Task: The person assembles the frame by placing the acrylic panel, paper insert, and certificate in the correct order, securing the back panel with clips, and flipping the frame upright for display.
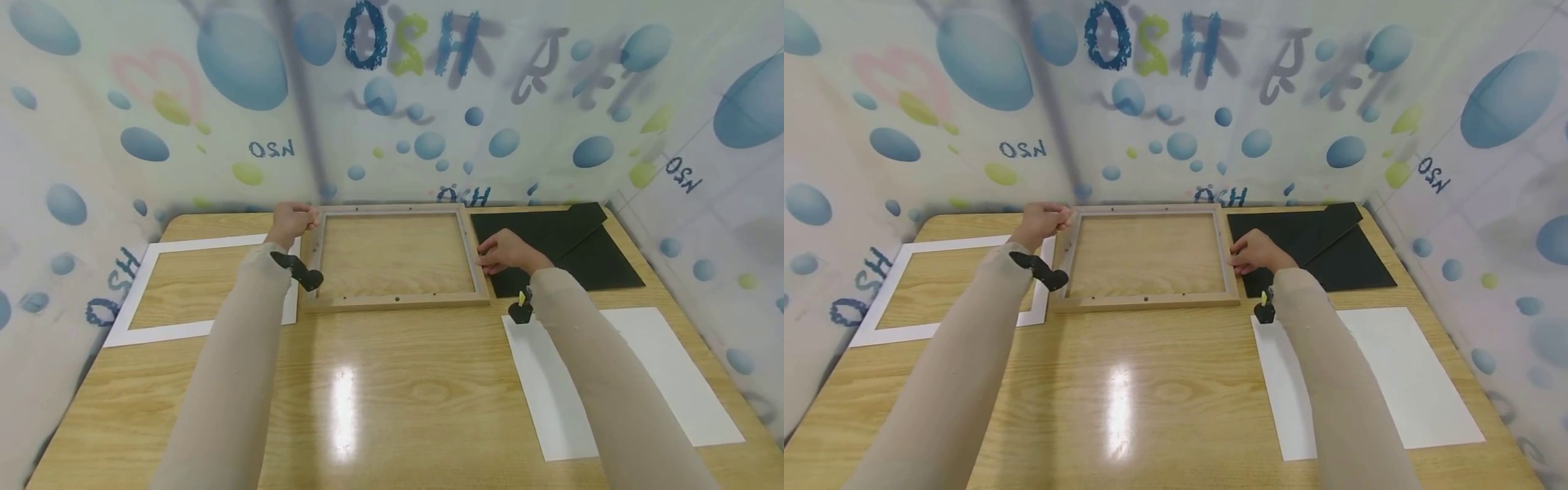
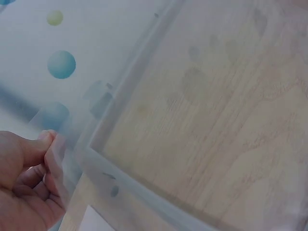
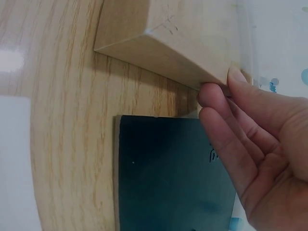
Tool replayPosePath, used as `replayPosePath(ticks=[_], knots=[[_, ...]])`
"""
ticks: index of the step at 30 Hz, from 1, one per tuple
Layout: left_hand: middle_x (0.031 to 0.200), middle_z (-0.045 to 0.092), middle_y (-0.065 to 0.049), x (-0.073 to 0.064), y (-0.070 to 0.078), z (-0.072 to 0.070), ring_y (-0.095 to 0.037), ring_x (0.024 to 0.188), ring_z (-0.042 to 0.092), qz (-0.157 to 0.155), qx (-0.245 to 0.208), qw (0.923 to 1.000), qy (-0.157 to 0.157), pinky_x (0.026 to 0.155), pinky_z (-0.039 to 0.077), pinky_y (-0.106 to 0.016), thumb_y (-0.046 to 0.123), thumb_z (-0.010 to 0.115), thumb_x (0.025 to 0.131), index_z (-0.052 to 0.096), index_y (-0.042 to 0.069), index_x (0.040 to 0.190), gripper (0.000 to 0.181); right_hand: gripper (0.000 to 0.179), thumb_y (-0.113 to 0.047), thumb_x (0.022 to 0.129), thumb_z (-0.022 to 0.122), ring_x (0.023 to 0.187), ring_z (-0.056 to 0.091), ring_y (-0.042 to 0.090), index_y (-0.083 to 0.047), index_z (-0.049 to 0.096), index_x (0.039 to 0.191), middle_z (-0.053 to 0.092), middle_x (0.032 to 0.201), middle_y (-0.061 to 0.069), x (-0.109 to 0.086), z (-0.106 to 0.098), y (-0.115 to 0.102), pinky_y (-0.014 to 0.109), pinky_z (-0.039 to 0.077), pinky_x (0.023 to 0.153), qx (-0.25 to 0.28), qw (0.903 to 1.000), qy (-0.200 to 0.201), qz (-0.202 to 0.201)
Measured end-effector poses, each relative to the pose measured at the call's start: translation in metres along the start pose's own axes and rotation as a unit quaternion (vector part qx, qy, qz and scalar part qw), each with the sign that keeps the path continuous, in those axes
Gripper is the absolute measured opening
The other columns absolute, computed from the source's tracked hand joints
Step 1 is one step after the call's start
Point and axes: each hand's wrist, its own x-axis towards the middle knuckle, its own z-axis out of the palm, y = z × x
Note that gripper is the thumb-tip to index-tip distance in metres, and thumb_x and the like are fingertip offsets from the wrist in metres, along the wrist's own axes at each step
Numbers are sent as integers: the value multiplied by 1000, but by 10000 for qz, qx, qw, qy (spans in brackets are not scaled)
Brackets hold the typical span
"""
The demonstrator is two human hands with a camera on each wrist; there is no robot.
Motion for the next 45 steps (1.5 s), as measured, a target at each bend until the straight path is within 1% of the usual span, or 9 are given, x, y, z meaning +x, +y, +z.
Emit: replayPosePath(ticks=[5,11,17,24,32,35,39,42,45], knots=[[66,57,2,1,1,5,-2,53,52,48,-71,10000,45,47,36,-15,6,57,88,58,-13,111,29,40,-4,86,63,65,63,15,16,49,118,65,76,10,1,-1,0,33,54,66,67,10000,-16,35],[58,56,5,6,-2,9,-2,51,51,100,-71,9999,52,44,34,-16,7,57,88,57,-13,111,31,38,-4,86,63,64,63,14,16,50,116,65,74,9,2,-2,1,32,55,65,37,10000,9,36],[52,54,9,6,-2,11,-2,51,51,246,176,9995,36,47,36,-15,6,56,87,59,-13,109,29,38,-4,86,63,64,63,15,16,51,116,65,75,10,0,-2,1,33,55,65,91,9999,26,43],[60,56,5,-2,-1,12,-6,58,52,322,545,9980,1,55,39,-17,6,55,88,59,-11,109,28,38,-3,86,63,63,63,14,16,51,116,65,75,10,-2,0,2,32,55,65,155,9998,10,87],[50,53,11,6,-9,13,-2,50,53,437,624,9971,-6,56,39,-16,6,56,86,59,-11,110,30,39,-5,86,64,65,64,15,15,52,117,66,78,11,0,1,2,33,55,65,50,10000,32,10],[51,54,10,7,-12,14,-3,50,53,426,575,9974,-58,53,40,-15,6,56,88,58,-12,111,30,39,-5,86,64,65,64,16,15,52,116,66,77,12,0,2,1,33,55,65,46,10000,29,-35],[55,57,6,5,-12,15,-4,49,55,428,509,9978,-71,50,41,-14,6,56,89,56,-13,113,30,38,-5,86,64,65,64,16,15,52,116,66,77,12,-1,2,1,33,55,65,53,10000,44,-53],[56,57,4,3,-11,16,-6,49,55,451,561,9974,-56,49,42,-14,6,57,88,57,-12,111,29,37,-4,86,64,65,64,16,15,52,116,66,77,12,-1,1,1,33,55,65,62,9999,57,-58],[59,59,2,3,-9,16,-8,52,58,458,633,9969,-131,50,43,-15,7,57,88,57,-12,110,29,37,-5,86,64,65,64,16,14,52,116,66,78,12,-1,0,2,32,55,65,50,9999,70,-56]])
